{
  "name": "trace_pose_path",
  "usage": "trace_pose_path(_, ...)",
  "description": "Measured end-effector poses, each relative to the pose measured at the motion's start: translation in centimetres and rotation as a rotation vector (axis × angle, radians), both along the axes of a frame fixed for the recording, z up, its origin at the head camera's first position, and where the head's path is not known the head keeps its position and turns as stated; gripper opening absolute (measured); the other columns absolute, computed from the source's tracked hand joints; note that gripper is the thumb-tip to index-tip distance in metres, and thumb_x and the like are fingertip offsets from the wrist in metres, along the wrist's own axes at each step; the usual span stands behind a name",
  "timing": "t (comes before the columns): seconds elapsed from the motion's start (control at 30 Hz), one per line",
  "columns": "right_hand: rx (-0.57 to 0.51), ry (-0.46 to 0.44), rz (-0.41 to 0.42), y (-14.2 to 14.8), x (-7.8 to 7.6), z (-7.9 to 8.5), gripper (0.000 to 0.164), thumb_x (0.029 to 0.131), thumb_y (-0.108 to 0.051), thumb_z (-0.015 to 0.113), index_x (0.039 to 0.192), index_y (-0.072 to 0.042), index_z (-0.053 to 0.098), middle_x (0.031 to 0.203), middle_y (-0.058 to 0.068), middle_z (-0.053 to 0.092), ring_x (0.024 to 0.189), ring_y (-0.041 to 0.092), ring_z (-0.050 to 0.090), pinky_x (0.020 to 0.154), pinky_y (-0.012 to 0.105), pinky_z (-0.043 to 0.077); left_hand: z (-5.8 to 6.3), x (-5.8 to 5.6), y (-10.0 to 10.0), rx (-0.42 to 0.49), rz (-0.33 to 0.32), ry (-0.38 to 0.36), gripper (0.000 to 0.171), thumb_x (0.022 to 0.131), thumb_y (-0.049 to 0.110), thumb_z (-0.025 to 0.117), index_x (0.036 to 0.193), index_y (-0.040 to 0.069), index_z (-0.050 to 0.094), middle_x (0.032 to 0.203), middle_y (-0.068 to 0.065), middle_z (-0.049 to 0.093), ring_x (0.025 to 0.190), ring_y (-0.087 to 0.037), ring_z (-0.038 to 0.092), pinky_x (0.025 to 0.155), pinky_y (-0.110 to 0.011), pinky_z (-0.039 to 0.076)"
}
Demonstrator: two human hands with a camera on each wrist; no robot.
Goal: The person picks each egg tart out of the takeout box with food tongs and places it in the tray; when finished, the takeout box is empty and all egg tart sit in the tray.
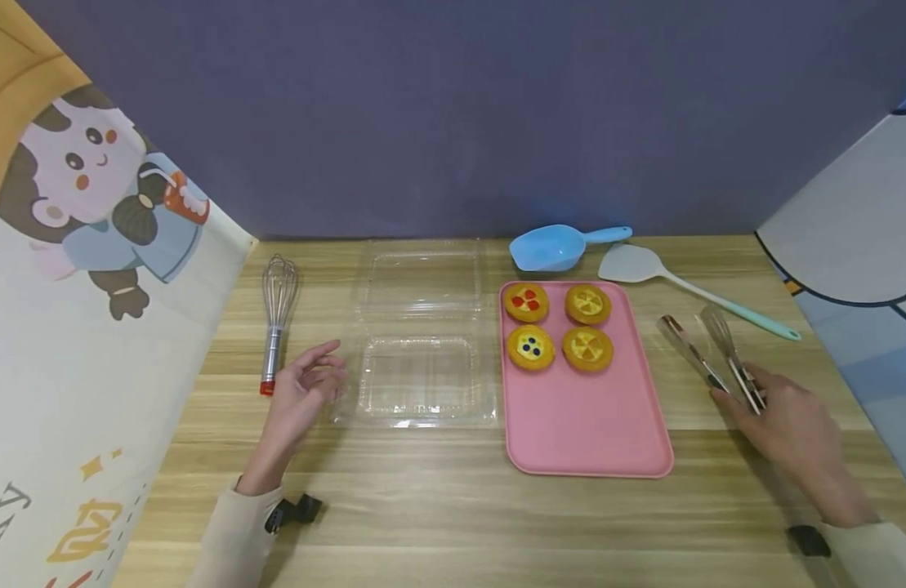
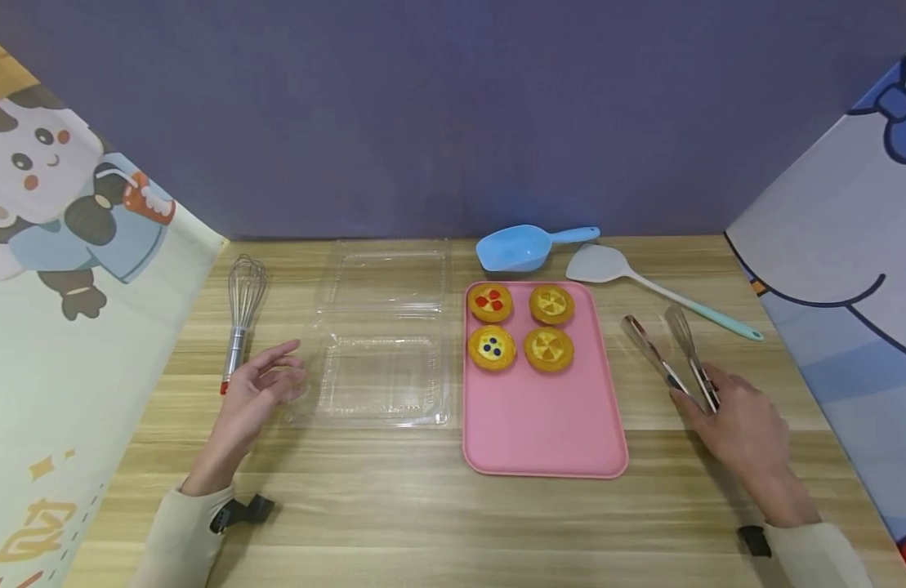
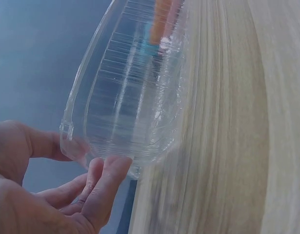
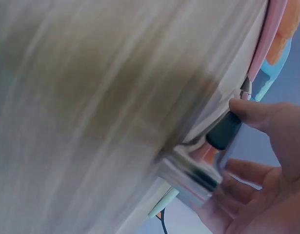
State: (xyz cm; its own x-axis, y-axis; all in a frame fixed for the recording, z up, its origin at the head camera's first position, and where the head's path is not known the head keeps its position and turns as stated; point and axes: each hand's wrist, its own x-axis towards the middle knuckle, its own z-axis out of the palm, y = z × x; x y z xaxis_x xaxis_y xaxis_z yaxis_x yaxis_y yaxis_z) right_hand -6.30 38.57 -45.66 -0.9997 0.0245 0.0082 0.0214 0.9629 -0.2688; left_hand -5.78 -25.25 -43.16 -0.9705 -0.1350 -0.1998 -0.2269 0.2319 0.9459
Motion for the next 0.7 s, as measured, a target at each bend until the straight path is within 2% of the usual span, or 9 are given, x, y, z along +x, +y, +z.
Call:
trace_pose_path(0.23,0.019,-0.022,-0.032,-0.21,-0.02,0.16,0.079,0.096,-0.058,0.066,0.140,0.007,0.055,0.093,0.031,0.068,0.060,0.027,0.057,0.036,0.033,0.036,0.05,-0.09,0.08,-0.008,0.000,0.000,0.056,0.096,-0.005,0.059,0.151,0.001,0.050,0.124,-0.014,0.060,0.103,-0.014,0.071,0.085,-0.023,0.066)
trace_pose_path(0.47,0.020,0.051,-0.019,-0.50,-0.14,-0.03,0.074,0.093,-0.053,0.072,0.133,0.008,0.060,0.096,0.033,0.068,0.059,0.032,0.060,0.036,0.034,0.035,0.28,-0.16,-0.04,-0.005,-0.005,-0.004,0.057,0.096,-0.006,0.059,0.152,0.003,0.049,0.129,-0.016,0.058,0.105,-0.012,0.070,0.086,-0.022,0.065)
trace_pose_path(0.57,0.028,0.050,-0.020,-0.48,-0.23,-0.07,0.075,0.093,-0.053,0.073,0.133,0.009,0.059,0.101,0.036,0.067,0.063,0.039,0.062,0.037,0.035,0.036,0.31,-0.15,-0.06,-0.005,-0.006,-0.005,0.058,0.095,-0.006,0.058,0.152,0.003,0.049,0.129,-0.017,0.059,0.103,-0.013,0.070,0.086,-0.022,0.065)
trace_pose_path(0.7,0.043,0.032,-0.022,-0.44,-0.40,-0.06,0.078,0.093,-0.055,0.072,0.135,0.009,0.057,0.114,0.041,0.064,0.078,0.054,0.065,0.040,0.040,0.043,0.22,-0.22,-0.16,-0.011,-0.008,-0.007,0.057,0.097,-0.003,0.058,0.153,0.003,0.048,0.130,-0.016,0.059,0.102,-0.014,0.070,0.087,-0.023,0.065)
